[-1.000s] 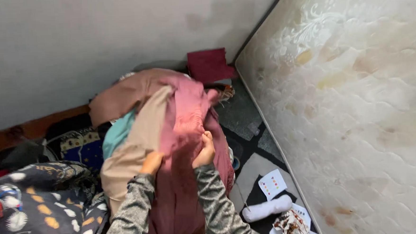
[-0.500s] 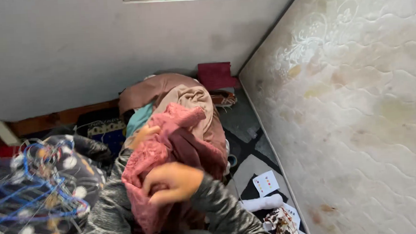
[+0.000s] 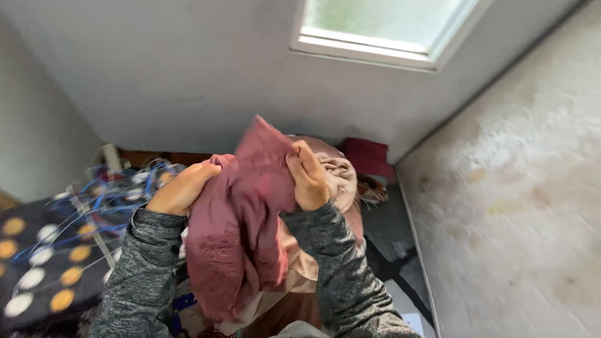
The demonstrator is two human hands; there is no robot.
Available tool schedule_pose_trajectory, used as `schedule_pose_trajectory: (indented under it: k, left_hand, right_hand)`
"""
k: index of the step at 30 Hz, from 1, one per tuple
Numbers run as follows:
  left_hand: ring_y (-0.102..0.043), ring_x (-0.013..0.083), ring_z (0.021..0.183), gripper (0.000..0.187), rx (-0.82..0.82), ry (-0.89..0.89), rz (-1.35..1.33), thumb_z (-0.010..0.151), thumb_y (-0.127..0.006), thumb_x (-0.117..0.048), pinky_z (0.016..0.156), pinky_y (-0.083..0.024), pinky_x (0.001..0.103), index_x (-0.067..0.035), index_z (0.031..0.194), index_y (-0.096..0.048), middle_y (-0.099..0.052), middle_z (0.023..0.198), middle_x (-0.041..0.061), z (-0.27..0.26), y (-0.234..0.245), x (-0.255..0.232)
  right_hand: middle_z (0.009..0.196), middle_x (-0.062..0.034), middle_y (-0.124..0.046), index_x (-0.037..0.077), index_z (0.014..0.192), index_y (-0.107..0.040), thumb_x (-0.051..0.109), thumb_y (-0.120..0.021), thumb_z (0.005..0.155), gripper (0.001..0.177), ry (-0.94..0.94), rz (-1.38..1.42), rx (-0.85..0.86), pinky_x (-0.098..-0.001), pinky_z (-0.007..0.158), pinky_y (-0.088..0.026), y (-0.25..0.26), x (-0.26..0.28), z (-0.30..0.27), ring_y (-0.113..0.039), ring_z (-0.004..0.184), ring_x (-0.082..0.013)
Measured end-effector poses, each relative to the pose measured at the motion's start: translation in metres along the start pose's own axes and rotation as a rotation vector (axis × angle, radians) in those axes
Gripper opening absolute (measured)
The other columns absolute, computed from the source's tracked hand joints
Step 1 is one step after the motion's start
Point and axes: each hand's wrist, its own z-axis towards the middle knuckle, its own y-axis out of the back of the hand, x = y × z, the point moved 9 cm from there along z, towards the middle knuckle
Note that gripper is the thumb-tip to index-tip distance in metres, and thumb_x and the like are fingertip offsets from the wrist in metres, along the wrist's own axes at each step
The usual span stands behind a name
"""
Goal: Hang multiple pieces of clothing on hangers from a pile on the floor.
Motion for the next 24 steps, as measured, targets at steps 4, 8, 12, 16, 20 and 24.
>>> schedule_pose_trajectory:
  k: [4,8,12,16,20,24]
  left_hand:
    - [-0.062,0.0291,0.12,0.038,-0.636,-0.032,1.496,0.104,-0.069,-0.033,0.105,-0.049,0.041,-0.002,0.126,-0.067,-0.069,0.123,0.017,-0.093,0.033,-0.05]
    - [-0.056,0.0287,0.123,0.089,-0.222,-0.582,1.208,0.07,-0.077,-0.009,0.1,-0.044,0.04,0.001,0.151,-0.041,-0.056,0.136,0.017,-0.177,-0.02,-0.058]
    - [-0.068,0.0167,0.094,0.053,-0.236,-0.265,0.989,0.074,-0.078,-0.008,0.085,-0.056,0.038,-0.005,0.124,-0.062,-0.071,0.102,0.01,-0.236,0.053,-0.017]
    - [-0.072,0.0242,0.079,0.037,-0.094,-0.047,1.451,0.074,-0.081,-0.015,0.074,-0.057,0.036,-0.008,0.108,-0.07,-0.073,0.084,0.011,-0.295,0.042,-0.009]
    - [-0.071,0.0328,0.094,0.022,-0.463,0.121,1.752,0.082,-0.074,-0.023,0.077,-0.053,0.041,-0.02,0.104,-0.076,-0.075,0.093,0.011,-0.353,0.062,-0.018]
    - [-0.072,0.0333,0.093,0.052,-0.498,-0.515,1.365,0.069,-0.073,-0.011,0.077,-0.056,0.037,-0.006,0.12,-0.066,-0.073,0.102,0.019,-0.397,0.065,-0.018]
  right_hand:
    - [0.108,0.0007,-0.06,0.001,0.121,-0.062,0.012,-0.06,0.108,0.017,-0.022,0.242,0.317,-0.0345,0.084,-0.059,-0.115,0.086,0.005,-0.063,0.094,-0.0123]
    - [0.1,-0.0088,-0.07,0.003,0.111,-0.069,0.014,-0.066,0.101,0.015,0.368,-0.183,0.901,-0.0337,0.08,-0.059,-0.227,0.145,-0.053,-0.07,0.087,-0.0212]
    - [0.095,-0.0122,-0.069,0.003,0.109,-0.07,0.017,-0.071,0.098,0.017,0.351,-0.237,1.017,-0.0345,0.075,-0.056,-0.275,0.136,-0.09,-0.067,0.084,-0.026]
    - [0.083,-0.0117,-0.067,0.006,0.1,-0.07,0.023,-0.073,0.093,0.019,0.078,-0.303,1.109,-0.0348,0.064,-0.053,-0.31,0.118,-0.135,-0.066,0.073,-0.0248]
    - [0.088,-0.0064,-0.07,0.009,0.107,-0.064,0.034,-0.073,0.091,0.03,-0.021,-0.273,1.316,-0.032,0.068,-0.055,-0.362,0.115,-0.217,-0.071,0.077,-0.0189]
    - [0.096,-0.0071,-0.066,0.007,0.114,-0.057,0.035,-0.075,0.091,0.041,-0.009,-0.167,1.437,-0.0321,0.07,-0.055,-0.391,0.149,-0.259,-0.07,0.082,-0.0192]
